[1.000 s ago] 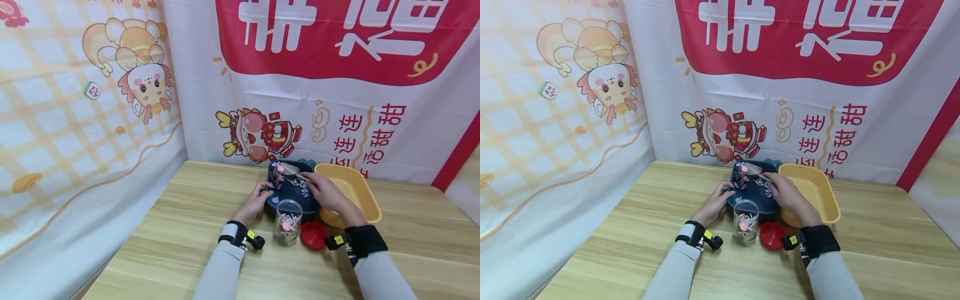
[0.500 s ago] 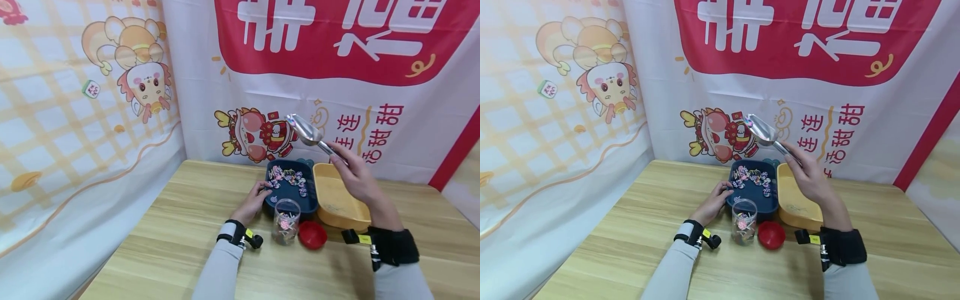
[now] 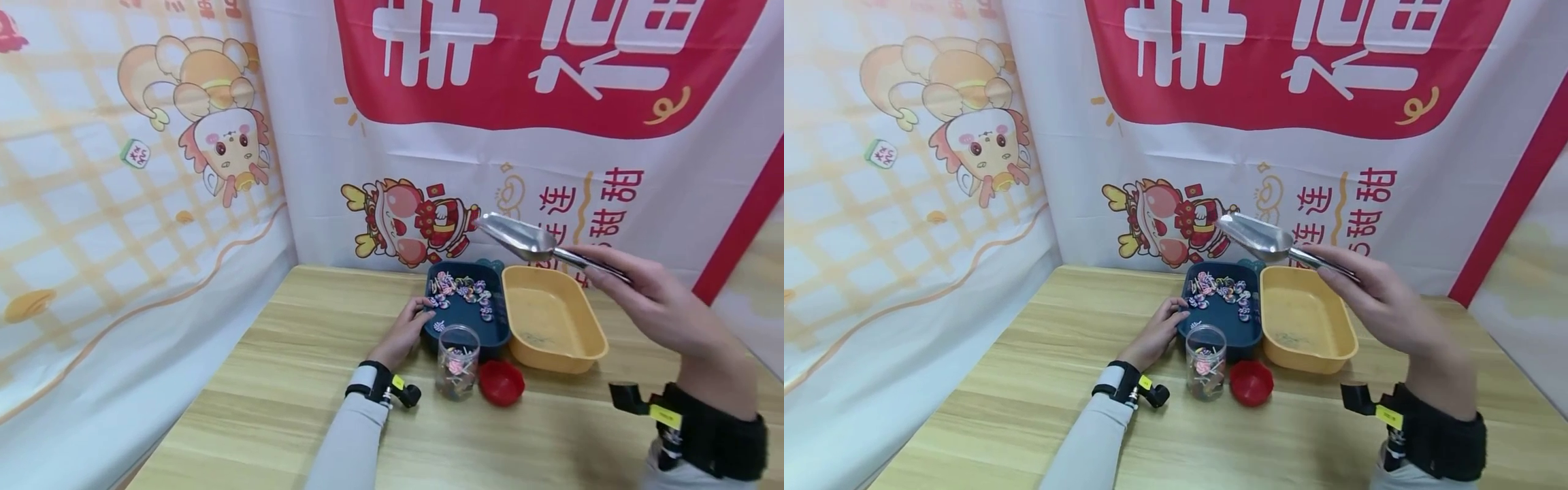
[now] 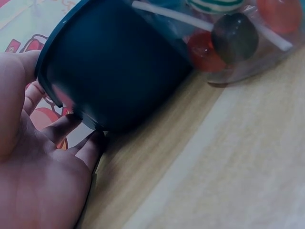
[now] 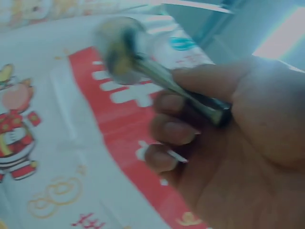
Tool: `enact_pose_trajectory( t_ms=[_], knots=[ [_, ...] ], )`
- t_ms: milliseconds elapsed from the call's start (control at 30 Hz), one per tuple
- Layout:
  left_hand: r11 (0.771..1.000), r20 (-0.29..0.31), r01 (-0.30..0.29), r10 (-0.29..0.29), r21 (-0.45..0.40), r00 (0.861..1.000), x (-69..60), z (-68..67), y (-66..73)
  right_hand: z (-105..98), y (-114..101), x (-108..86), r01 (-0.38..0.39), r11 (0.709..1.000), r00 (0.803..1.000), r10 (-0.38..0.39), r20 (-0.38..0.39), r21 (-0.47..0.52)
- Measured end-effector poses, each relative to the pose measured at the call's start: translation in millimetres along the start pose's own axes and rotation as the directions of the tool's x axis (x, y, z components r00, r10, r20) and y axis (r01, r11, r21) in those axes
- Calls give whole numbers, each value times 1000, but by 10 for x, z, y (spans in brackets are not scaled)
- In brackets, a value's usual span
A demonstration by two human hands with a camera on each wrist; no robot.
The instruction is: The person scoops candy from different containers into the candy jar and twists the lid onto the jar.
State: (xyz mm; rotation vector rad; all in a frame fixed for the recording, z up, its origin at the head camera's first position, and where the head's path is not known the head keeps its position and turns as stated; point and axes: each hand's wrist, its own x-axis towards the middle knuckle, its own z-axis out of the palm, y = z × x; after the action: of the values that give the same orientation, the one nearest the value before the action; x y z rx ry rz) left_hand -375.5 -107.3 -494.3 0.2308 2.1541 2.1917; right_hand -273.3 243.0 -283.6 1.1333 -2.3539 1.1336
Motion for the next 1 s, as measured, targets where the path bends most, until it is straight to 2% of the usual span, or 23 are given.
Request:
enact_pose_trajectory(
  t_ms=[133, 300, 400, 533, 767, 933, 1000],
  knots=[
    [1000, -10, 1, -1, 7, 1000, -11, -25, 12, -99, -34, -143, -102, 992, 985, 111, 129, -76],
    [1000, -5, 7, -7, 5, 1000, -6, -22, 20, -141, -3, -255, -231, 962, 928, 263, 263, -146],
    [1000, -1, 1, -1, -14, 1000, 23, -6, -7, -111, -26, -254, -217, 971, 912, 239, 334, -103],
    [1000, -3, 2, -2, -24, 1000, 34, 14, -35, -58, -52, -228, -164, 986, 898, 162, 409, -32],
    [999, -2, 16, -16, -42, 1000, -4, 27, 27, -35, -53, -190, -257, 964, 850, 259, 458, -69],
    [999, 5, 27, -26, -47, 1000, -12, 27, 51, -36, -60, -174, -267, 962, 841, 266, 471, -67],
    [998, 8, 30, -30, -49, 1000, -10, 24, 47, -32, -70, -167, -249, 966, 851, 253, 460, -71]
  ],
)
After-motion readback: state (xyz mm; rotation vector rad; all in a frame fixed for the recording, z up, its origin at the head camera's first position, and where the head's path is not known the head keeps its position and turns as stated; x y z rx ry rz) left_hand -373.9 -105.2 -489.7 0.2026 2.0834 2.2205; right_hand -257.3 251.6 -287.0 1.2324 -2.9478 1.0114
